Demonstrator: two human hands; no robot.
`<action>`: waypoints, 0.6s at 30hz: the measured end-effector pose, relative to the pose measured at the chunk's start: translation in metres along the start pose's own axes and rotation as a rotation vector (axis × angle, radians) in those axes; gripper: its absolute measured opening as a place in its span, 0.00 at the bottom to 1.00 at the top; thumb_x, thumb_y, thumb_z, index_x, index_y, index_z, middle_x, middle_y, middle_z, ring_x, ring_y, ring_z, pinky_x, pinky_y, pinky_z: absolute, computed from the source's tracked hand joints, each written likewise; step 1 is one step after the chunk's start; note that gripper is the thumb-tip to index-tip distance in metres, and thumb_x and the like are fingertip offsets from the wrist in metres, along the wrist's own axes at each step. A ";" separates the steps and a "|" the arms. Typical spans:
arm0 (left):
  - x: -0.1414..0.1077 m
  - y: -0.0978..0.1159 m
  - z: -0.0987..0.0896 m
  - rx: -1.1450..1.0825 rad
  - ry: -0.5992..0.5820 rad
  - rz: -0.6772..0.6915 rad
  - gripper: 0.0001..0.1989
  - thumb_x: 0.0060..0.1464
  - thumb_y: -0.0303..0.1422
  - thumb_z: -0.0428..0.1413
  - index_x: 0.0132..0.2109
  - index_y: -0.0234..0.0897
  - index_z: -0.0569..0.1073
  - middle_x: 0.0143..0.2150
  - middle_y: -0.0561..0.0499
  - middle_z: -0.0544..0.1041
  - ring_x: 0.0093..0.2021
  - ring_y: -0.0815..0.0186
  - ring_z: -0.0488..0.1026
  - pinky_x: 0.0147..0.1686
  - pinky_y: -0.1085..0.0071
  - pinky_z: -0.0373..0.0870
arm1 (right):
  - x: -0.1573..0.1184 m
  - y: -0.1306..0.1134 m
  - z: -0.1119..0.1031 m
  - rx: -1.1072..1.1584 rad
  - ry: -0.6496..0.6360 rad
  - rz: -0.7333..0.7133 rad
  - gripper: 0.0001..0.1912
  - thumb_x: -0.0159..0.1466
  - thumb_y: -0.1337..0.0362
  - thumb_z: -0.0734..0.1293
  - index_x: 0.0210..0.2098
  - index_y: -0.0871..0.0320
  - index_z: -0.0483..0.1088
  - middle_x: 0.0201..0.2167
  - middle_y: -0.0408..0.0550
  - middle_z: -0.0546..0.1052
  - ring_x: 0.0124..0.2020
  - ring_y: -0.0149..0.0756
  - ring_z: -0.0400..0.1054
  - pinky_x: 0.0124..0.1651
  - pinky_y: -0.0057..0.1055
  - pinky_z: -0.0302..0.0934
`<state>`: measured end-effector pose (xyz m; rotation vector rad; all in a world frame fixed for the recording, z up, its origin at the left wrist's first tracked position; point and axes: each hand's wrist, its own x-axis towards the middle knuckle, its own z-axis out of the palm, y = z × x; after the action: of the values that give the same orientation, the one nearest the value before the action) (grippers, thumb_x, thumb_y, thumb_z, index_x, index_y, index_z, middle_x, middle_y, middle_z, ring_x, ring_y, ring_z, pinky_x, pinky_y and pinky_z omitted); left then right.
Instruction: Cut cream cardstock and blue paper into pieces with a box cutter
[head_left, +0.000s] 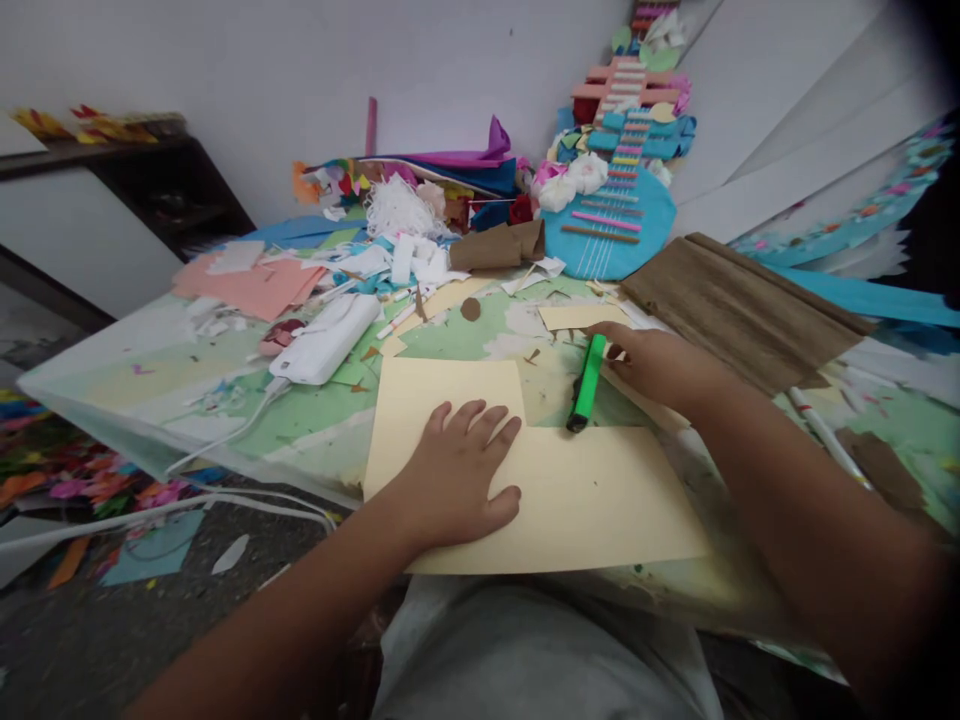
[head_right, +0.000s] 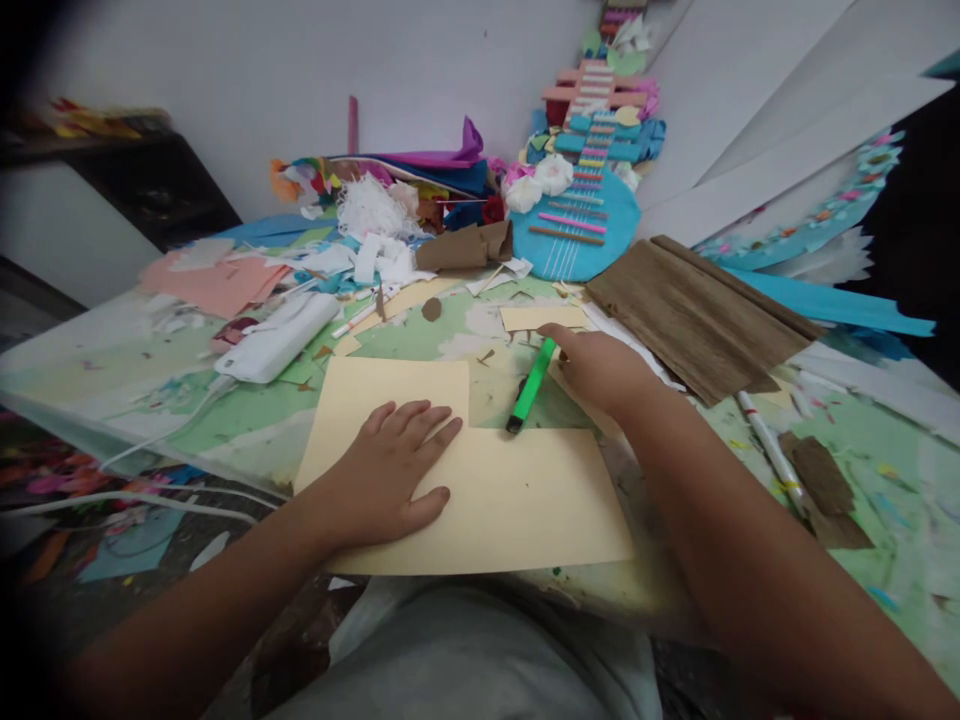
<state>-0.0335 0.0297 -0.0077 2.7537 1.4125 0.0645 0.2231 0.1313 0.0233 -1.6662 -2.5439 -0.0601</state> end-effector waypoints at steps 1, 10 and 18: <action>0.000 0.000 0.000 0.000 0.000 -0.001 0.31 0.52 0.45 0.44 0.61 0.36 0.54 0.62 0.45 0.56 0.60 0.51 0.50 0.56 0.49 0.43 | -0.003 -0.002 -0.001 -0.024 -0.004 0.016 0.26 0.57 0.72 0.55 0.56 0.53 0.57 0.35 0.50 0.74 0.32 0.40 0.67 0.29 0.31 0.55; 0.000 -0.002 0.003 -0.008 0.015 -0.001 0.30 0.52 0.45 0.44 0.61 0.39 0.54 0.62 0.46 0.56 0.60 0.51 0.49 0.56 0.50 0.42 | -0.047 -0.041 -0.017 -0.079 0.006 -0.109 0.28 0.58 0.63 0.60 0.58 0.58 0.55 0.48 0.55 0.68 0.46 0.48 0.61 0.42 0.41 0.59; 0.000 -0.001 0.001 -0.004 0.009 0.007 0.31 0.53 0.45 0.44 0.60 0.37 0.55 0.62 0.45 0.57 0.60 0.51 0.50 0.56 0.49 0.42 | -0.052 -0.071 -0.003 0.144 -0.034 -0.162 0.21 0.52 0.53 0.68 0.42 0.58 0.69 0.41 0.55 0.70 0.45 0.48 0.61 0.44 0.43 0.59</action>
<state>-0.0345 0.0305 -0.0085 2.7595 1.4031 0.0804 0.1787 0.0551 0.0223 -1.4201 -2.6333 0.1366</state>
